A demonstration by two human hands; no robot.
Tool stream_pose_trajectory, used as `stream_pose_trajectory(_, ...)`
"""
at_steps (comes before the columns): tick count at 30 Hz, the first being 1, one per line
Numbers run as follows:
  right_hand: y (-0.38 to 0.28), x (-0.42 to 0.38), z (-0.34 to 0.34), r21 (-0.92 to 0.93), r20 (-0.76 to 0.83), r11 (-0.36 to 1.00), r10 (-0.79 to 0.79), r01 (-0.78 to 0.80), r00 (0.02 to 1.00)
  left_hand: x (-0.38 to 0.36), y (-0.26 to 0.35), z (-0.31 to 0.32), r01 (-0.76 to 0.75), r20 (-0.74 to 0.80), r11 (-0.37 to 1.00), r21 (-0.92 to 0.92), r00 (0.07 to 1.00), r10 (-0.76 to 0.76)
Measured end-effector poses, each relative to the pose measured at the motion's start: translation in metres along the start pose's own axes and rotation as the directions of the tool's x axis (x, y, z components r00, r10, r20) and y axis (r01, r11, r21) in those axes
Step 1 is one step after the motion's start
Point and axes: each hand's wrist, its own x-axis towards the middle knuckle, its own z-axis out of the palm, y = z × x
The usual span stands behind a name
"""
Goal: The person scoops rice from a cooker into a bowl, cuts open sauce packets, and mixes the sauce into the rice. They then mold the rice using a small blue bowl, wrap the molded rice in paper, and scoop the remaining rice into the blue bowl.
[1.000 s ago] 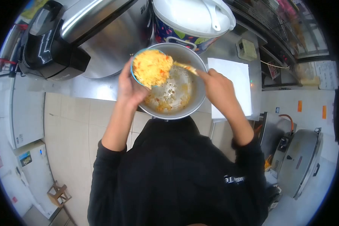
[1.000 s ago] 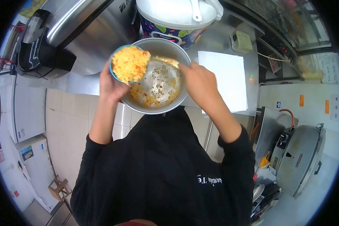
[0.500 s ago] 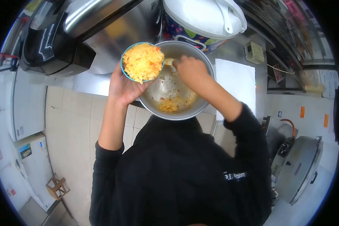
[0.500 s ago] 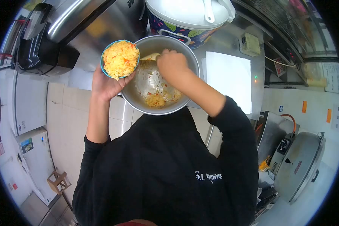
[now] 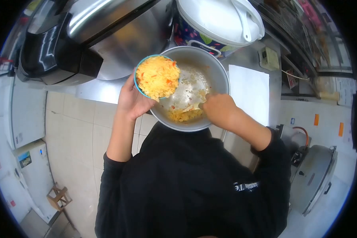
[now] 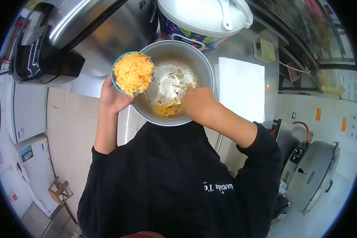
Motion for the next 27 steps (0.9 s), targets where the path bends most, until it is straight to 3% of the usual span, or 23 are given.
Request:
stream_pose_trajectory(2, -0.003, 0.003, -0.005, 0.026, -0.074, 1.000, 0.012, -0.010, 0.997, 0.000, 0.001, 0.002, -0.004, -0.032, 0.998, 0.056, 0.999, 0.006)
stream_pose_trajectory(3, -0.001, 0.019, -0.008, 0.058, -0.211, 0.997, 0.061, -0.049, 0.976, 0.002, 0.001, 0.002, 0.002, -0.062, 0.996, 0.084, 0.998, 0.004)
stream_pose_trajectory(5, 0.002, 0.052, 0.010, -0.018, -0.323, 1.000, -0.007, 0.001, 0.946, 0.003, 0.000, 0.000, -0.001, -0.125, 0.990, 0.143, 0.992, 0.019)
stream_pose_trajectory(6, -0.001, 0.063, 0.009, -0.058, -0.379, 0.998, -0.044, 0.024, 0.924, 0.003, 0.003, -0.006, 0.010, -0.086, 0.997, 0.072, 0.996, -0.004)
stream_pose_trajectory(7, -0.013, 0.057, 0.012, 0.051, -0.215, 0.999, 0.029, -0.018, 0.976, 0.003, 0.005, -0.016, 0.027, -0.044, 1.000, -0.003, 0.999, -0.027)
stream_pose_trajectory(8, -0.018, 0.037, 0.011, 0.042, -0.115, 0.999, -0.023, 0.028, 0.993, 0.001, 0.005, -0.023, 0.046, -0.004, 0.995, -0.086, 0.999, -0.047)
stream_pose_trajectory(10, -0.010, -0.001, 0.005, 0.024, 0.097, 0.992, -0.126, 0.124, 0.987, 0.004, 0.002, -0.020, 0.018, -0.067, 1.000, 0.008, 0.998, -0.017)
stream_pose_trajectory(13, 0.006, 0.017, -0.016, 0.008, -0.048, 0.991, 0.132, -0.132, 0.990, 0.004, -0.004, -0.013, 0.008, -0.106, 0.999, 0.035, 0.994, -0.004)
stream_pose_trajectory(16, 0.019, 0.056, 0.009, -0.106, -0.202, 0.971, 0.188, -0.212, 0.961, 0.006, -0.008, -0.006, 0.002, -0.116, 0.998, -0.055, 0.993, -0.008)
stream_pose_trajectory(19, -0.004, 0.006, -0.004, -0.054, 0.153, 0.995, 0.093, -0.086, 0.984, 0.007, -0.007, 0.000, -0.023, -0.170, 0.999, -0.029, 0.985, 0.018)
stream_pose_trajectory(22, -0.004, -0.006, -0.013, -0.072, 0.084, 0.994, 0.090, -0.084, 0.992, 0.008, -0.006, 0.002, -0.015, -0.172, 1.000, 0.012, 0.985, 0.017)
stream_pose_trajectory(25, 0.024, 0.048, -0.004, -0.080, -0.250, 0.968, 0.211, -0.238, 0.945, 0.008, -0.007, 0.004, -0.003, -0.158, 1.000, 0.022, 0.987, 0.007)
stream_pose_trajectory(27, 0.019, 0.037, -0.003, -0.093, -0.141, 0.967, 0.222, -0.236, 0.965, 0.008, -0.004, 0.002, -0.002, -0.143, 1.000, -0.008, 0.990, 0.001)
